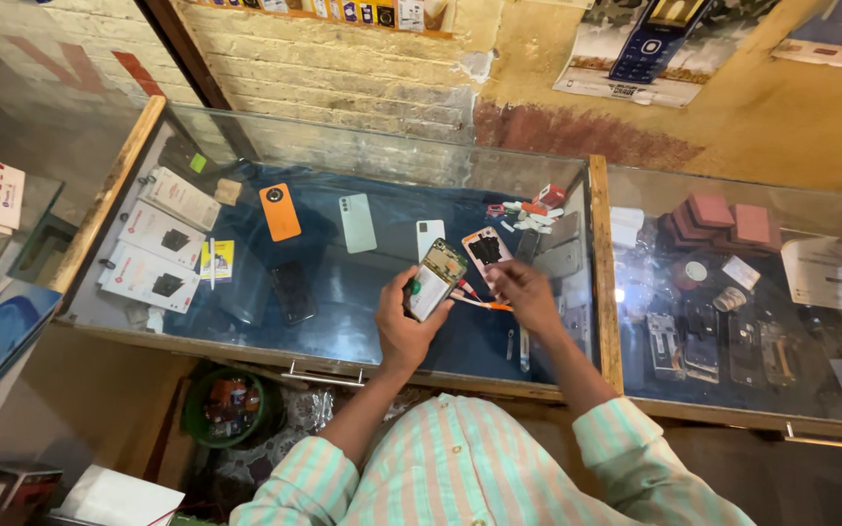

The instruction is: The person uses a plastic pry tool to separate the back cover from a disassembled smartphone, then powers the device on to confirm the screen displays the brand logo and lock screen. After confirming operation, the person powers the device off and uses a red-tipped tool to adjust internal components near the motherboard.

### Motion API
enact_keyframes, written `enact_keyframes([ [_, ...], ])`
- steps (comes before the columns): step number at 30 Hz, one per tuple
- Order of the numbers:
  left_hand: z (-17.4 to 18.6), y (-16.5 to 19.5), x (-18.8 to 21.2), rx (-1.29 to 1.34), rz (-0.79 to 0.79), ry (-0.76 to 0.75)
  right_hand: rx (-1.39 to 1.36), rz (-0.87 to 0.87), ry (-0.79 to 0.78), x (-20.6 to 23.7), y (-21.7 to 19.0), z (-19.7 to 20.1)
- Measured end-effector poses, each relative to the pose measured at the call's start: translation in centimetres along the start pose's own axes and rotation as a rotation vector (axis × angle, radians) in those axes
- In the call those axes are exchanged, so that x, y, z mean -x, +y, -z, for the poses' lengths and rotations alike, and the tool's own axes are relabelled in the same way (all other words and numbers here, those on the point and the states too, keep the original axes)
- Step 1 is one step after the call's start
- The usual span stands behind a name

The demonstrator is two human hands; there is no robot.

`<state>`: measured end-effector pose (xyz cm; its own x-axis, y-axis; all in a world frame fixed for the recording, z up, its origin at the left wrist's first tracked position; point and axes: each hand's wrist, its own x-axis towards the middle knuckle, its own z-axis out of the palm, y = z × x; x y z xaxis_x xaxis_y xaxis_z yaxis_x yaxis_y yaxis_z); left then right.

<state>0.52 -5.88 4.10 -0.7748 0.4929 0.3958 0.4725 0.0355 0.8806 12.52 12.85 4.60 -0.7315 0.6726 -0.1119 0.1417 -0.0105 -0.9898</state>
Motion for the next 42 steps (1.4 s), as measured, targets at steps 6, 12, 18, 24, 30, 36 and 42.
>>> enact_keyframes([
  [6, 0.0, 1.7, -0.5, -0.038, -0.205, 0.002, -0.304, 0.099, -0.012, 0.1, -0.7, -1.6],
  [12, -0.5, 0.4, -0.3, -0.057, -0.156, 0.006, -0.233, 0.102, -0.105, -0.1, -0.2, -1.2],
  [18, -1.5, -2.8, -1.0, 0.925, 0.44, -0.082, -0.191, 0.199, 0.005, -0.7, 0.3, -0.4],
  [24, -0.5, -4.1, -1.1, 1.421, 0.703, -0.273, 0.005, 0.164, 0.011, 0.0, 1.1, -0.8],
  [30, -1.1, -3.5, -1.2, 1.311, 0.562, -0.305, 0.031, -0.004, -0.1, 1.5, 1.9, -3.1],
  [36, -1.1, -2.9, -1.3, 1.197, 0.455, -0.357, -0.112, -0.045, -0.244, 2.6, 1.8, -4.6],
  [42, -1.1, -3.6, -1.6, 1.135, 0.341, -0.427, -0.263, -0.037, -0.386, 2.4, 1.9, -3.8],
])
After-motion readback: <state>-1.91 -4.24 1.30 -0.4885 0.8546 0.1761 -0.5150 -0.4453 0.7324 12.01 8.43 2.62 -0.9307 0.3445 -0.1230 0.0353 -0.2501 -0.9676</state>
